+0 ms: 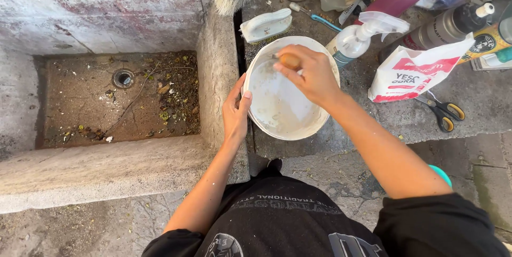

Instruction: Mixing plaster powder with water in a bucket using a putty knife.

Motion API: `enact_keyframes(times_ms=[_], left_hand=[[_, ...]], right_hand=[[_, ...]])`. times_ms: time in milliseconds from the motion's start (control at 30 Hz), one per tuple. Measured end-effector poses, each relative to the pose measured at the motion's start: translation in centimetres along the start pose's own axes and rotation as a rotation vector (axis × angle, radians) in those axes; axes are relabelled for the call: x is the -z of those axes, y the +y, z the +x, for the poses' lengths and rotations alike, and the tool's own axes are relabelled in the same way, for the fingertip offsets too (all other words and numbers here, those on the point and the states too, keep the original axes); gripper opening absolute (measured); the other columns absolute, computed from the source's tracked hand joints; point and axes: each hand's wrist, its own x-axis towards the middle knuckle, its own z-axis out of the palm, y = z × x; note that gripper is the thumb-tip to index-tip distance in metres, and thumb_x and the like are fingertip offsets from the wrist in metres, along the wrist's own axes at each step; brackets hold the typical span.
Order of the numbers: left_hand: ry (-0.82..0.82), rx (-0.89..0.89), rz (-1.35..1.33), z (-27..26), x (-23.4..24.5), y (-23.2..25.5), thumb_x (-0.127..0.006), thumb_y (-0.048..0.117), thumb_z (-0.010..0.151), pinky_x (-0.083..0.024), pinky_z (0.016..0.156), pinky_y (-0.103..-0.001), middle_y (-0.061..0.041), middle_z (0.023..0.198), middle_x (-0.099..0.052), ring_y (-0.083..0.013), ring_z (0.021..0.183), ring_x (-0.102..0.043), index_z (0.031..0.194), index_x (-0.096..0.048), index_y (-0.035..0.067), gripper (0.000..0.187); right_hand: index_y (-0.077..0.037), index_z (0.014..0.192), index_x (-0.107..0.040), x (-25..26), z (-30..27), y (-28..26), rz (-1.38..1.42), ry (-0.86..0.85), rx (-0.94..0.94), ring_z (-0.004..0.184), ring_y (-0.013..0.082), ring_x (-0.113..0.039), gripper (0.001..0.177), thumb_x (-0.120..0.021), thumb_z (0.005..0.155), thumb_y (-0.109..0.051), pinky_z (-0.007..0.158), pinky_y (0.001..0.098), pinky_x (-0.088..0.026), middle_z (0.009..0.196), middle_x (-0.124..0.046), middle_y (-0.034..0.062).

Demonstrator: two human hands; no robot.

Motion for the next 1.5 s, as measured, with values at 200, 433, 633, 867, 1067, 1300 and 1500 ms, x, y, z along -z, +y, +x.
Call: enact_keyframes(times_ms=[200, 433, 633, 867, 1067, 1300, 1500], left_hand=[[-0.007, -0.006, -0.027, -0.5, 0.2, 0.4, -0.064, 0.054, 0.109, -0.064, 0.104, -0.046, -0.020, 0.153, -0.066, -0.0266, 0.125, -0.073, 0.165, -0.059, 0.013, 0.070], [-0.028, -0.029, 0.046, -0.7, 0.5, 0.8, -0.056, 0.051, 0.112, -0.056, 0.115, -0.054, -0.022, 0.153, -0.068, -0.0363, 0.137, -0.068, 0.164, -0.059, 0.012, 0.065], [-0.056, -0.080, 0.110, -1.0, 0.6, 1.2, -0.053, 0.051, 0.113, -0.046, 0.123, -0.058, -0.024, 0.152, -0.068, -0.0404, 0.147, -0.059, 0.167, -0.056, 0.010, 0.068], [-0.128, -0.091, 0.077, -1.4, 0.5, 2.6, -0.050, 0.061, 0.112, -0.041, 0.129, -0.056, -0.019, 0.165, -0.060, -0.0365, 0.155, -0.052, 0.171, -0.051, 0.015, 0.075], [-0.152, -0.106, 0.068, -1.3, 0.6, 2.2, -0.048, 0.066, 0.109, -0.041, 0.129, -0.055, -0.018, 0.170, -0.054, -0.0359, 0.156, -0.051, 0.172, -0.049, 0.016, 0.081], [-0.144, -0.092, 0.010, -1.2, 1.0, 1.1, -0.057, 0.068, 0.105, -0.055, 0.119, -0.050, -0.017, 0.167, -0.055, -0.0315, 0.145, -0.062, 0.172, -0.048, 0.013, 0.087], [-0.127, -0.091, -0.029, -0.5, 1.0, -0.9, -0.058, 0.064, 0.106, -0.060, 0.113, -0.051, -0.020, 0.163, -0.057, -0.0351, 0.139, -0.066, 0.173, -0.046, 0.010, 0.086]], right_hand=[[-0.006, 0.120, -0.075, -0.4, 0.6, -1.5, 0.120, -0.328, 0.258, 0.114, 0.0440, -0.078, 0.019, -0.078, 0.108, -0.020, 0.097, 0.0542, -0.064, 0.120, -0.080, 0.0181], [-0.018, 0.128, -0.079, 1.5, -2.2, -5.4, 0.130, -0.706, 0.316, 0.092, 0.0266, -0.078, 0.030, -0.074, 0.105, -0.037, 0.085, 0.0398, -0.068, 0.097, -0.079, 0.0095], [-0.017, 0.134, -0.077, 4.5, -6.4, -6.0, 0.184, -0.742, 0.321, 0.082, 0.0234, -0.075, 0.034, -0.070, 0.108, -0.037, 0.075, 0.0401, -0.069, 0.089, -0.075, 0.0047], [-0.018, 0.123, -0.079, 7.1, -11.7, 1.0, 0.025, -0.550, 0.030, 0.101, 0.0290, -0.083, 0.031, -0.081, 0.096, -0.034, 0.089, 0.0461, -0.069, 0.109, -0.084, 0.0094], [-0.013, 0.134, -0.077, 6.6, -9.3, 2.3, -0.159, -0.137, 0.016, 0.118, 0.0283, -0.078, 0.033, -0.082, 0.105, -0.028, 0.102, 0.0418, -0.065, 0.132, -0.079, 0.0088], [-0.014, 0.128, -0.079, -0.9, -6.3, 3.2, -0.038, -0.021, 0.177, 0.112, 0.0323, -0.080, 0.025, -0.080, 0.108, -0.030, 0.092, 0.0420, -0.067, 0.136, -0.079, 0.0081], [-0.012, 0.129, -0.071, -0.7, -7.3, -0.4, 0.248, -0.316, 0.292, 0.088, 0.0270, -0.078, 0.022, -0.069, 0.110, -0.024, 0.082, 0.0408, -0.068, 0.133, -0.078, 0.0209]])
